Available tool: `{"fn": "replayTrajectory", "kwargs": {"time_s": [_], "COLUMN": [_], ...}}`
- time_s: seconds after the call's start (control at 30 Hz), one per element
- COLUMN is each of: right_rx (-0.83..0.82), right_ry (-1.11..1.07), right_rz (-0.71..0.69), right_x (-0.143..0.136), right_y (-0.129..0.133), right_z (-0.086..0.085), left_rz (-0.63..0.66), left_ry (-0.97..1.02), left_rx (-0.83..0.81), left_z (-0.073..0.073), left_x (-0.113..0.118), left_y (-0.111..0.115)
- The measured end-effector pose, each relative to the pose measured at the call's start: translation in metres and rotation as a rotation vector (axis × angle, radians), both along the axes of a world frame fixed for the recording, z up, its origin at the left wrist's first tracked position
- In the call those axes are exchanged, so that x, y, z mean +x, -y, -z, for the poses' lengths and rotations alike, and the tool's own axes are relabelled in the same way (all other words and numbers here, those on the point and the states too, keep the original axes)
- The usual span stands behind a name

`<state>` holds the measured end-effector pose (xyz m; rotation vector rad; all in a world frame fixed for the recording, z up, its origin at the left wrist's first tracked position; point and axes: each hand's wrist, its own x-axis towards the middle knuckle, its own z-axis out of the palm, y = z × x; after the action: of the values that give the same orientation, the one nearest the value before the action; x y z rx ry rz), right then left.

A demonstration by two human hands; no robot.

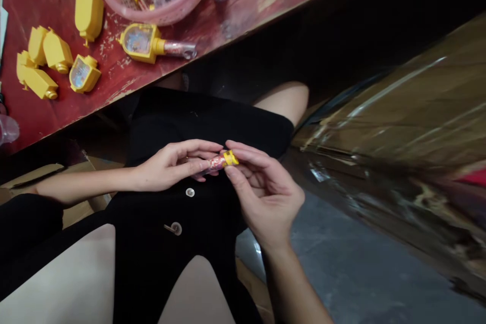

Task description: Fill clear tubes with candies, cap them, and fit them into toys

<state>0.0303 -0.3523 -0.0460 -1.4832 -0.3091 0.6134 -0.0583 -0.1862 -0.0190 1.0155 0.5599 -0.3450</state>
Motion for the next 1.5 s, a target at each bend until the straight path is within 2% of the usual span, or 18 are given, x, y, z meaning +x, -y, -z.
{"fn": "replayTrajectory", "kwargs": {"time_s": [0.17,0.5,0.63,0.77,0.93,1.2,1.5], "right_rx": [-0.066,-0.092,-0.105,-0.120,-0.131,-0.137,-0.085], "right_ry": [0.245,0.297,0.272,0.216,0.055,-0.128,-0.138], "right_rz": [0.028,-0.178,-0.232,-0.213,-0.223,-0.254,-0.193], "right_x": [0.011,0.020,0.022,0.021,0.020,0.021,0.013], "right_y": [0.000,0.007,0.009,0.009,0.010,0.014,0.011], "right_z": [-0.004,0.002,-0.001,-0.004,0.003,0.009,0.015], "left_rz": [-0.053,-0.032,-0.014,0.016,0.034,0.023,0.060], "left_ry": [0.103,0.078,0.071,0.110,0.090,0.047,0.158], "left_rx": [0.104,0.163,0.225,0.269,0.302,0.260,0.500], "left_z": [-0.004,-0.005,-0.005,-0.001,0.004,0.004,0.008], "left_x": [0.004,0.000,-0.003,-0.009,-0.015,-0.015,-0.020], "left_y": [0.006,0.006,0.006,0.009,0.012,0.012,0.014]}}
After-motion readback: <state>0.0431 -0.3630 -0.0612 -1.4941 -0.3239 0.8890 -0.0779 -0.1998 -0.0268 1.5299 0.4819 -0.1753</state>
